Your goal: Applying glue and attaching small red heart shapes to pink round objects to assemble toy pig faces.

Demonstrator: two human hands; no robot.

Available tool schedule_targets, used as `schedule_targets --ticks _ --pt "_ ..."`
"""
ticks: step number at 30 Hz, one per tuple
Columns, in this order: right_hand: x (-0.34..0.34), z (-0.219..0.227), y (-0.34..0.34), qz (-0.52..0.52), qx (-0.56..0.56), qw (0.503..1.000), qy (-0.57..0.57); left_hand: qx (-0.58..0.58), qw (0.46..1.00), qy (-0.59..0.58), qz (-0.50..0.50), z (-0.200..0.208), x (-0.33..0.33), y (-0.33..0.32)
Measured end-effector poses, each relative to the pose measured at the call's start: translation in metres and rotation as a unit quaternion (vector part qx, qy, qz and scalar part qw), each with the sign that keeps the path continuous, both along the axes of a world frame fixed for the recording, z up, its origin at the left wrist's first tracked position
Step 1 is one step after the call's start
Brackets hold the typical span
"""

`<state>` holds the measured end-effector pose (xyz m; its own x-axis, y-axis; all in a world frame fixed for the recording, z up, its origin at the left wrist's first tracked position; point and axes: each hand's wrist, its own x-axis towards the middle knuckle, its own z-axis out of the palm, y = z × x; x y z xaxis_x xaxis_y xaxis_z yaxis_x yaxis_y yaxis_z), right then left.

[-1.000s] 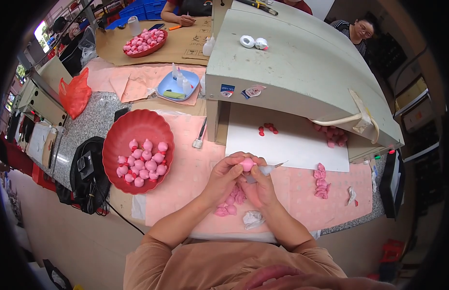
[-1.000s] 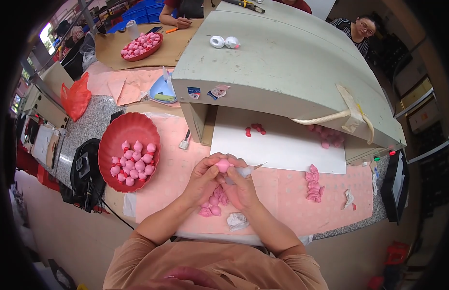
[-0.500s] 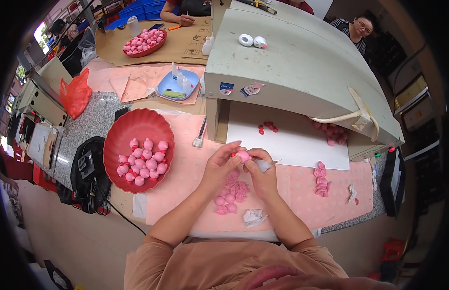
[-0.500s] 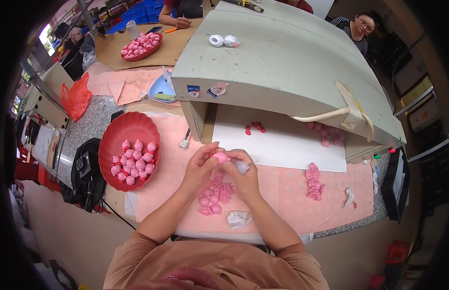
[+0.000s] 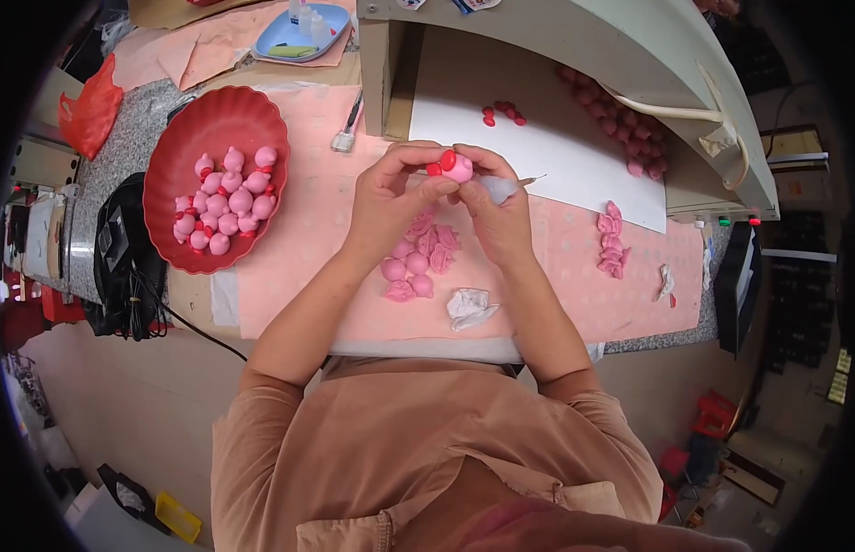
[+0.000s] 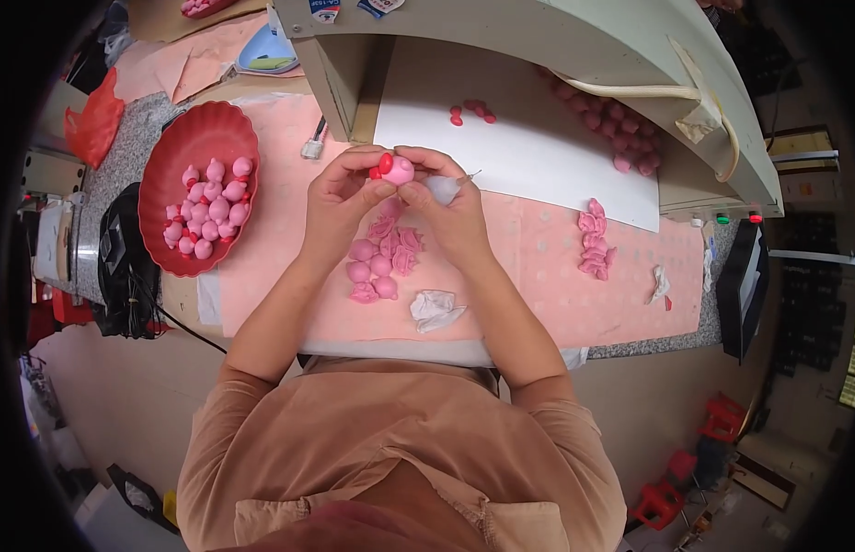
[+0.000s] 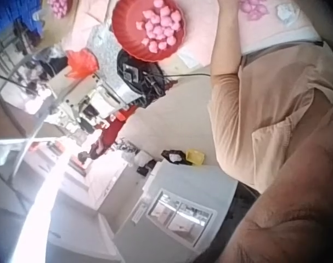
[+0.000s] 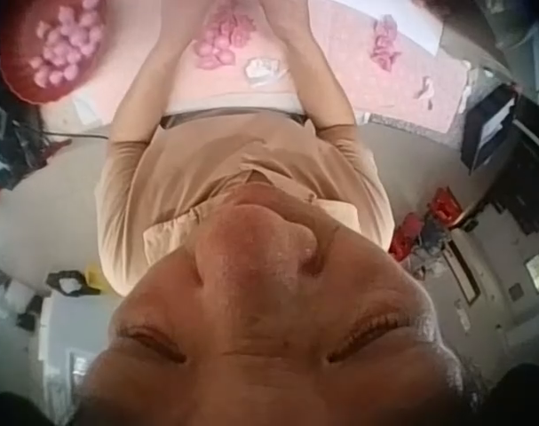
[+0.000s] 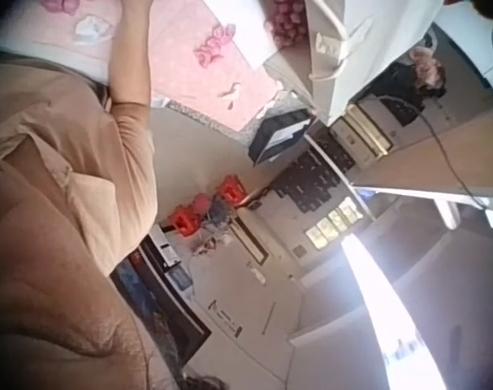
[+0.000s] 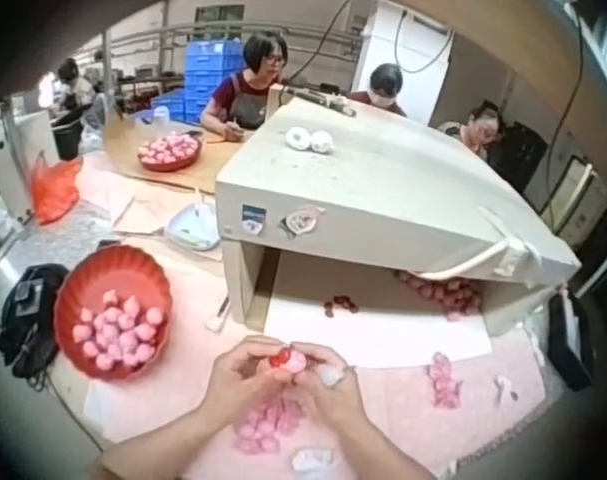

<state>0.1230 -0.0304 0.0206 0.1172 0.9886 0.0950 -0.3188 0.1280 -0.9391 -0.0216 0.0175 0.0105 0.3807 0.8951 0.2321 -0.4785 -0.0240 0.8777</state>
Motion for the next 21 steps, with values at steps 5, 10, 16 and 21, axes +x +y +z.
schedule_targets --ticks 5,10,16,21 --pt "0.000 -0.003 -0.006 0.022 -0.010 1.000 0.015 0.037 0.997 0.045 0.044 0.004 0.000 -0.009" --pt "-0.005 -0.005 -0.006 0.017 -0.007 1.000 0.022 0.088 0.993 0.041 0.072 0.000 0.003 -0.008" --pt "-0.009 -0.011 -0.001 0.001 0.001 0.999 0.054 0.133 0.979 0.108 0.107 0.003 0.003 -0.004" --pt "-0.013 -0.011 -0.004 0.003 0.012 0.997 0.077 0.143 0.976 0.112 0.121 0.004 0.002 -0.006"
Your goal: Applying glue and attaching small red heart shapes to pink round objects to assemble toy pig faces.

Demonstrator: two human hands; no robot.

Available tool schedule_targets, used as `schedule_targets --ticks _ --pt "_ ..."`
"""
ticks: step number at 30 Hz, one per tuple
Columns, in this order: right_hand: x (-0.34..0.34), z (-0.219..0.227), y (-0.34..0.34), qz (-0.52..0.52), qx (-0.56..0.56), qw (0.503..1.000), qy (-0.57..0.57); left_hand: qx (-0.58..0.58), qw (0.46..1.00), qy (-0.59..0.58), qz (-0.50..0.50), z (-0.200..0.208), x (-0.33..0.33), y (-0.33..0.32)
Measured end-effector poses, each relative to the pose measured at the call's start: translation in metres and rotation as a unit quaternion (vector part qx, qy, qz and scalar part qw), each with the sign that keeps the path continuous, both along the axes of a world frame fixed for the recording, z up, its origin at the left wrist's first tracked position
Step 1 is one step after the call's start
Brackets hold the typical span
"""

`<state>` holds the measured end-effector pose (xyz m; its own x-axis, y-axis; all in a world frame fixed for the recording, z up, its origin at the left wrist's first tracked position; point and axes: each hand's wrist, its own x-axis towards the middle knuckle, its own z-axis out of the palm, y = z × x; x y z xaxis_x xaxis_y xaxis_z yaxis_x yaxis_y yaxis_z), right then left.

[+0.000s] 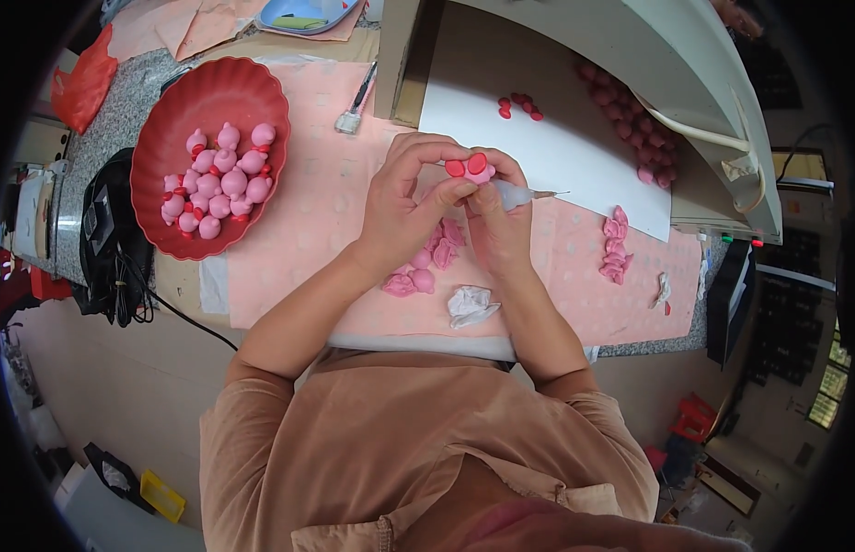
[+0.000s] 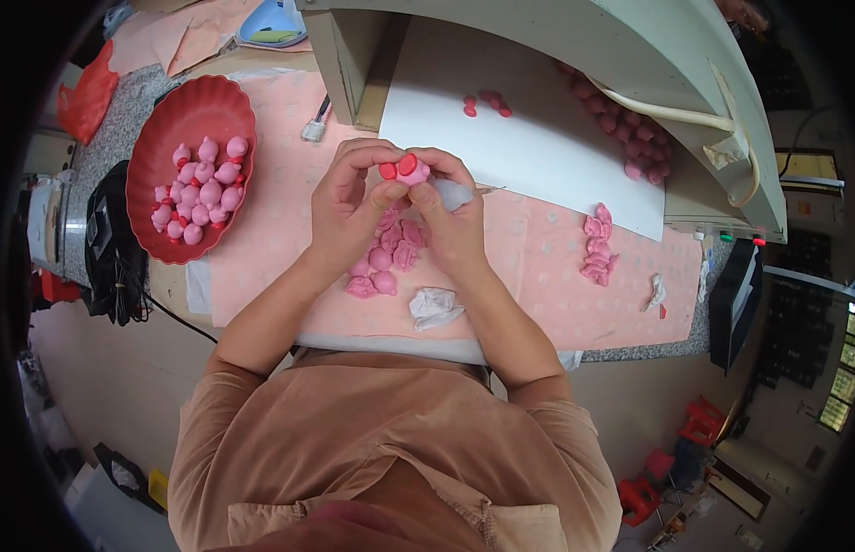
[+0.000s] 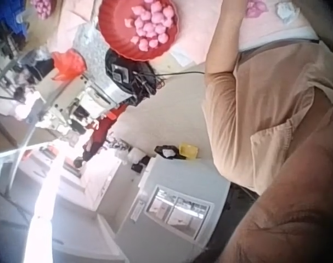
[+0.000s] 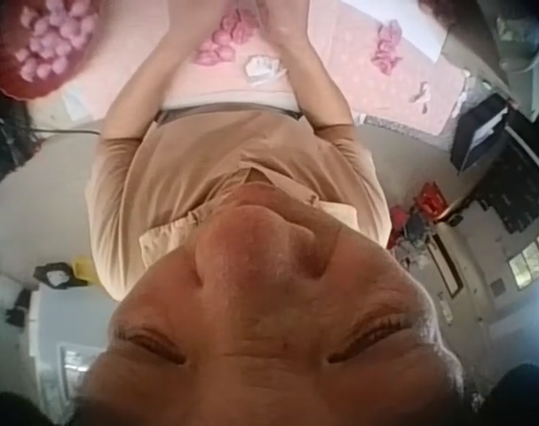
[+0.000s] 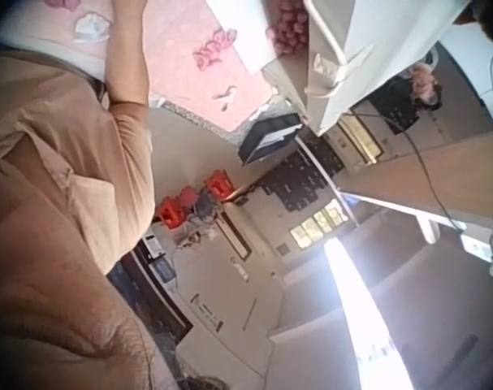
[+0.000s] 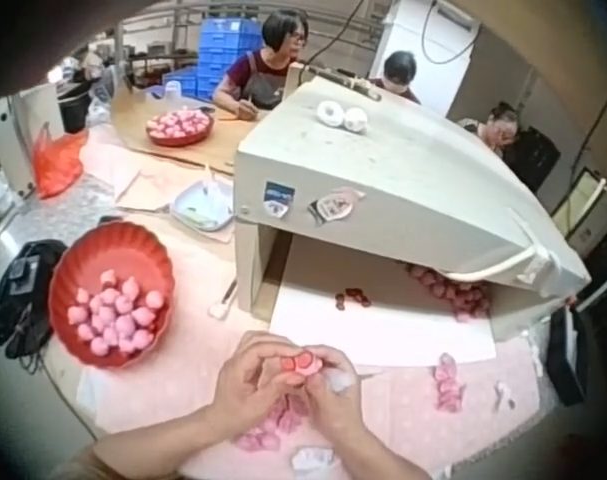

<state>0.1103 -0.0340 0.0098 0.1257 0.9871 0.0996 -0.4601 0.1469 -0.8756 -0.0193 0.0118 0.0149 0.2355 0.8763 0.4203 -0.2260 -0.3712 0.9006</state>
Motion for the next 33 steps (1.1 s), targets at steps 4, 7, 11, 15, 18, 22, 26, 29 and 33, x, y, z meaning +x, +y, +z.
schedule_targets --ticks 4,7,11,15,18,22,26,29,33 --pt "-0.003 -0.005 -0.007 -0.019 -0.007 1.000 -0.018 0.034 0.999 0.020 0.008 -0.007 -0.003 -0.002" --pt "-0.004 -0.002 -0.006 0.024 -0.048 0.994 0.091 -0.004 1.000 0.030 0.006 -0.007 -0.002 0.000" --pt "-0.002 -0.001 0.001 0.050 -0.087 0.982 0.158 -0.043 0.998 0.046 0.009 0.004 -0.003 0.000" --pt "0.009 -0.003 0.009 0.042 -0.096 0.988 0.114 0.021 0.998 0.062 0.013 -0.001 -0.001 0.012" --pt "0.011 0.002 0.011 0.023 -0.107 0.989 0.100 0.074 0.993 0.092 0.022 0.000 -0.001 0.014" --pt "0.020 0.003 0.011 0.023 -0.109 0.991 0.078 -0.039 0.998 0.025 -0.043 0.003 0.000 0.014" --pt "0.023 0.005 0.010 0.030 -0.110 0.993 0.016 -0.276 0.943 -0.095 -0.162 -0.006 -0.008 0.023" --pt "0.024 0.010 0.010 0.037 -0.140 0.989 0.033 -0.343 0.909 -0.107 -0.212 -0.004 -0.011 0.025" --pt "0.030 0.008 0.010 0.016 -0.147 0.989 -0.024 -0.357 0.904 -0.089 -0.219 -0.009 -0.012 0.029"
